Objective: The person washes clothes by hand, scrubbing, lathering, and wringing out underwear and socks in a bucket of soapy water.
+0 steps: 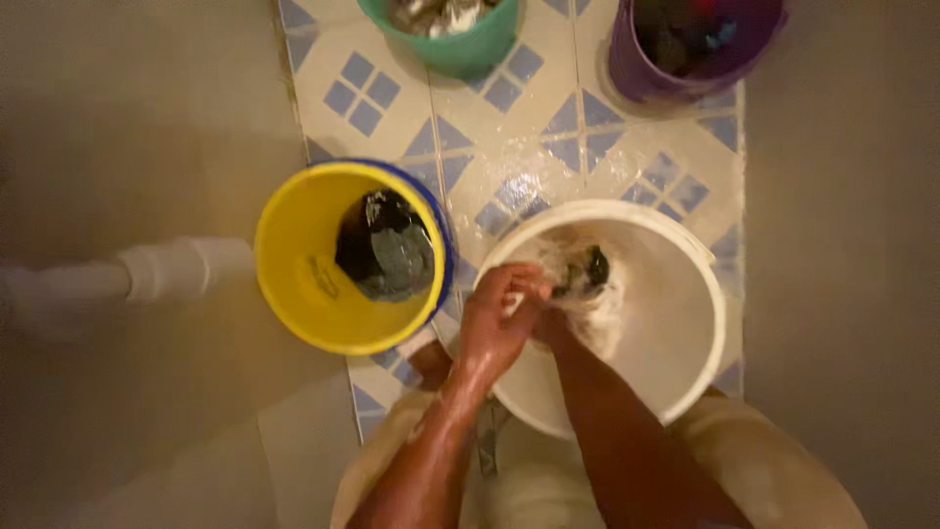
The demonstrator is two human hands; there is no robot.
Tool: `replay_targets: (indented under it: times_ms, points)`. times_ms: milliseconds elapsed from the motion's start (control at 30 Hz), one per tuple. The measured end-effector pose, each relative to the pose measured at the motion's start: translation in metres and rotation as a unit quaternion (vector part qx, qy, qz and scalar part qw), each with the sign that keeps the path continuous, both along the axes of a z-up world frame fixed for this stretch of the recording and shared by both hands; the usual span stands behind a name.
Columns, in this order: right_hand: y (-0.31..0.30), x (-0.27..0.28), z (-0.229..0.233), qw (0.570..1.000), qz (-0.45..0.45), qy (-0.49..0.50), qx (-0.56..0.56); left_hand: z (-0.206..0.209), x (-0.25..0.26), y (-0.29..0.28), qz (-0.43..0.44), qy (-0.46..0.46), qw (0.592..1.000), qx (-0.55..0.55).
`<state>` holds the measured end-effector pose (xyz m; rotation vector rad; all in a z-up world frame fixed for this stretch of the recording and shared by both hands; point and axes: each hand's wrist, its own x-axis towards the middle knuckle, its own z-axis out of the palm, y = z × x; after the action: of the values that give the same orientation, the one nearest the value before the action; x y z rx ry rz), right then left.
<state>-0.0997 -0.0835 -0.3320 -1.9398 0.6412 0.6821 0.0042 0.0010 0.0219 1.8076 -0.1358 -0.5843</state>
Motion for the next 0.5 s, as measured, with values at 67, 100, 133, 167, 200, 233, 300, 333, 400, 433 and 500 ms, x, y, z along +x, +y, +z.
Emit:
replay_targets:
  times_ms: [67, 100, 133, 167, 200, 233, 300, 333, 400, 433, 500]
  points:
    - [0.006, 0.006, 0.024, 0.994, 0.001, -0.023, 0.106, -0.013, -0.003, 0.003, -0.016, 0.002, 1.0, 0.014]
    - [-0.004, 0.016, 0.04, 0.988, 0.003, -0.028, 0.149, -0.018, -0.005, 0.005, -0.035, -0.002, 0.999, 0.029]
    - [-0.015, 0.02, 0.062, 0.984, 0.008, -0.026, 0.176, -0.024, -0.003, 0.007, -0.03, -0.012, 0.999, 0.023]
    - [-0.03, 0.024, 0.087, 0.98, 0.017, -0.022, 0.198, -0.029, 0.0, 0.009, -0.049, -0.01, 0.999, 0.005]
    - [-0.05, 0.024, 0.115, 0.976, 0.015, -0.021, 0.214, -0.035, 0.003, 0.009, -0.075, -0.008, 0.997, -0.015]
    - [-0.07, 0.026, 0.143, 0.975, 0.014, -0.023, 0.222, -0.04, 0.007, 0.007, -0.078, -0.016, 0.997, -0.024]
    - [-0.098, 0.021, 0.197, 0.974, 0.003, -0.029, 0.225, -0.045, 0.007, 0.009, -0.084, -0.029, 0.996, 0.022]
    - [-0.108, 0.017, 0.224, 0.974, -0.005, -0.038, 0.222, -0.044, 0.007, 0.009, -0.084, -0.039, 0.996, 0.017]
    - [-0.114, 0.009, 0.275, 0.976, -0.009, -0.062, 0.209, -0.037, 0.014, 0.001, -0.199, 0.014, 0.96, 0.197]
    - [-0.115, 0.001, 0.3, 0.962, -0.079, -0.094, 0.245, -0.032, 0.012, -0.003, -0.198, -0.003, 0.962, 0.188]
    - [-0.129, 0.006, 0.342, 0.942, -0.141, -0.137, 0.271, -0.025, 0.001, -0.014, -0.058, 0.258, 0.962, -0.062]
